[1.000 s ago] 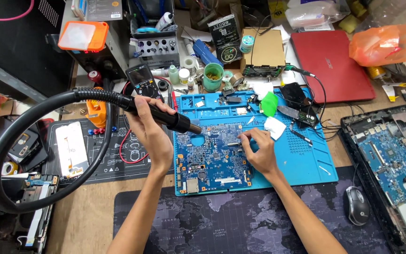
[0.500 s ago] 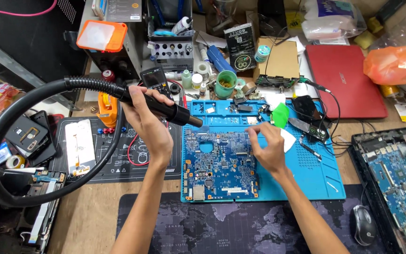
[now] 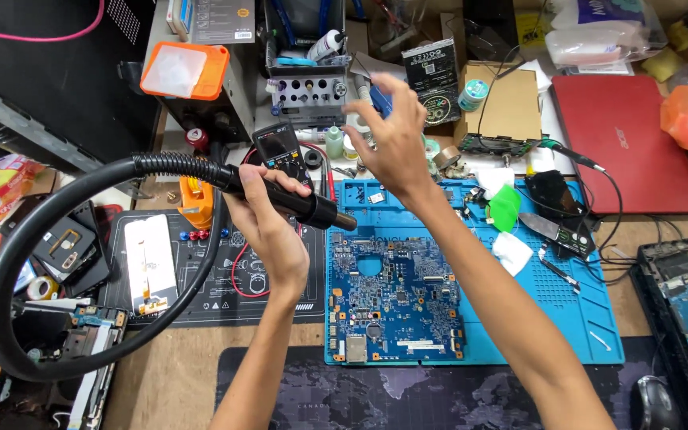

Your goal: Repairing a laptop motherboard using a heat gun and a precision tool

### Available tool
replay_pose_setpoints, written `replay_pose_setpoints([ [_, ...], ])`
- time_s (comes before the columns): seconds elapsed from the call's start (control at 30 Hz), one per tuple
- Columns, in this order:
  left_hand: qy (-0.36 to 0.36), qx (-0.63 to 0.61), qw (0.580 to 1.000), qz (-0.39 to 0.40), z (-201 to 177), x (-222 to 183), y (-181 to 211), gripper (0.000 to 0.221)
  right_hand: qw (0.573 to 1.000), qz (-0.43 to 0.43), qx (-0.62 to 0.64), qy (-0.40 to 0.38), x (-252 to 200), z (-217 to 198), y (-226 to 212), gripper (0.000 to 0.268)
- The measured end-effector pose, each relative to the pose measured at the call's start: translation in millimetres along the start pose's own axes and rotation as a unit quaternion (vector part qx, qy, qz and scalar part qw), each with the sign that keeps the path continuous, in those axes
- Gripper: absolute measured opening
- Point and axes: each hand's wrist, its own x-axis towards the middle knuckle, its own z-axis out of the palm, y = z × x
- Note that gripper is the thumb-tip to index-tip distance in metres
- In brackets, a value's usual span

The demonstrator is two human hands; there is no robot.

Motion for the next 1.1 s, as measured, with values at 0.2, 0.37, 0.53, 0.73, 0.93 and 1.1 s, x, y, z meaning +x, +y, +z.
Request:
replay_pose_setpoints([
  [0.2,-0.005,0.011,1.0,-0.01,-0.2,-0.5,-3.4,0.024,0.995,-0.035,-0.094,0.006,33.7,34.6,7.8,0.037],
  [0.37,0.004,0.02,1.0,-0.01,-1.4,1.0,-6.7,0.025,0.994,-0.046,-0.098,-0.009,48.0,50.8,14.5,0.021],
  [0.53,0.003,0.025,1.0,0.004,-1.5,3.3,-2.2,0.026,0.993,-0.068,-0.098,-0.013,51.5,50.6,9.8,0.014],
  [0.73,-0.008,0.007,1.0,0.013,-2.4,3.6,2.5,0.025,0.995,-0.062,-0.08,0.005,50.5,42.5,4.8,0.016],
  [0.93,-0.008,0.009,1.0,0.013,-1.3,-0.1,7.2,0.026,1.0,0.002,-0.013,0.022,43.0,16.9,-6.0,0.012],
  [1.1,-0.016,0.004,1.0,0.021,1.8,-4.7,10.8,0.026,0.982,0.046,0.112,0.143,27.9,-25.8,-18.3,0.011],
])
